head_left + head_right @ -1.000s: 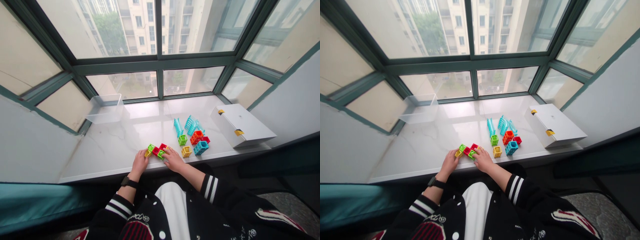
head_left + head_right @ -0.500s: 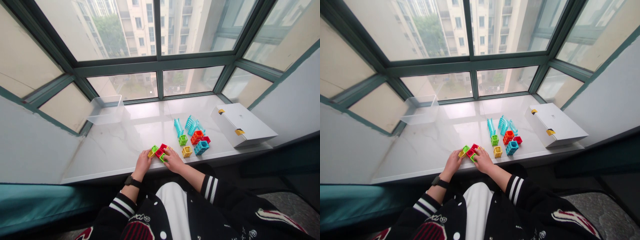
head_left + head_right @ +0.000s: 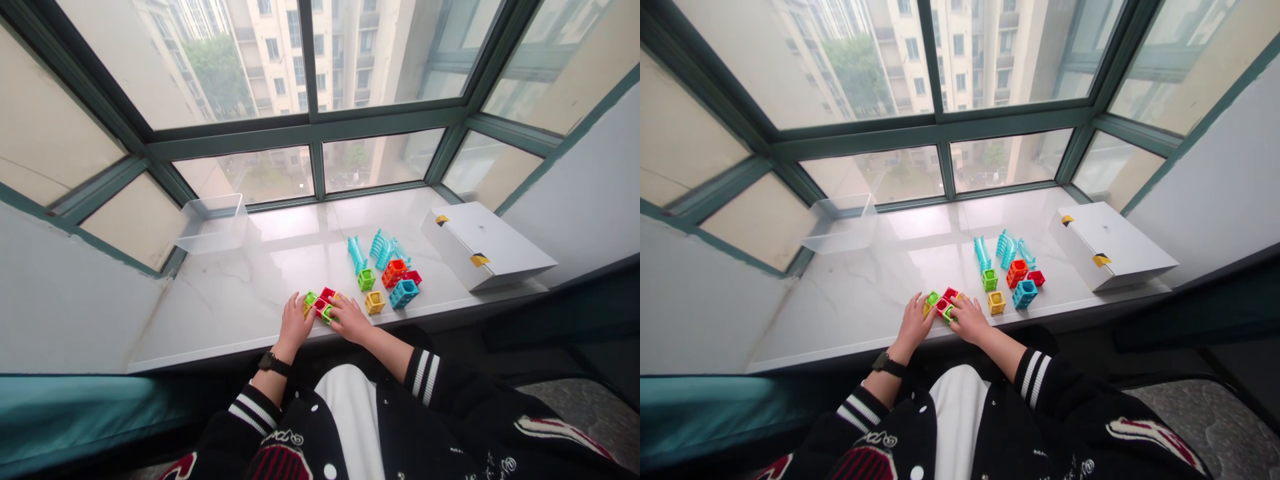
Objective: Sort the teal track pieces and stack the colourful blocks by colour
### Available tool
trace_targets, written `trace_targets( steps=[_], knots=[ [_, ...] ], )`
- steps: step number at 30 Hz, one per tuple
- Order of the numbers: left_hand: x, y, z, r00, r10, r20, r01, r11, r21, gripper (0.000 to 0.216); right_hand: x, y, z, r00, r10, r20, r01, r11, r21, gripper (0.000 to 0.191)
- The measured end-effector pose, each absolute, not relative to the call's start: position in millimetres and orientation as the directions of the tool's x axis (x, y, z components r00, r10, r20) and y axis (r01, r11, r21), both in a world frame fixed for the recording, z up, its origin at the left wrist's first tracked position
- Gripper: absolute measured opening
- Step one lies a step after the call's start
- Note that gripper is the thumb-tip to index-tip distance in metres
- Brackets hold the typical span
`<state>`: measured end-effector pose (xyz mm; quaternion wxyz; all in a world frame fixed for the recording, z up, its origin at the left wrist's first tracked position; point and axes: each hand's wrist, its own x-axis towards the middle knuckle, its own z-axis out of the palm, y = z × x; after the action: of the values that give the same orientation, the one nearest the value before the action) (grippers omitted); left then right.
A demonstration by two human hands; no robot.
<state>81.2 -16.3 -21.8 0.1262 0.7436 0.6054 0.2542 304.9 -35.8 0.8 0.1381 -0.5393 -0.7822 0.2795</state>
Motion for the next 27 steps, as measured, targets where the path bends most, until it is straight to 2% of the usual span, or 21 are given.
trace_targets(
  steps=[7, 12, 17, 27],
  knots=[
    [116, 0, -11, 0.258, 0.960, 0.105, 0.856, -0.277, 0.437, 0.047, 305, -37, 5, -0.364, 0.930, -0.049, 0.756, 0.265, -0.598, 0.018],
    [117, 2, -15, 0.300, 0.949, 0.096, 0.874, -0.313, 0.372, 0.049, 305, -39, 5, -0.366, 0.930, -0.026, 0.749, 0.278, -0.602, 0.015],
    [114, 1, -17, 0.328, 0.940, 0.094, 0.878, -0.340, 0.336, 0.047, 304, -36, 2, -0.324, 0.946, -0.005, 0.707, 0.239, -0.666, 0.011],
    [115, 0, -13, 0.308, 0.946, 0.098, 0.879, -0.322, 0.353, 0.046, 322, -34, 40, -0.123, 0.976, 0.179, 0.399, 0.214, -0.892, 0.009]
  ],
)
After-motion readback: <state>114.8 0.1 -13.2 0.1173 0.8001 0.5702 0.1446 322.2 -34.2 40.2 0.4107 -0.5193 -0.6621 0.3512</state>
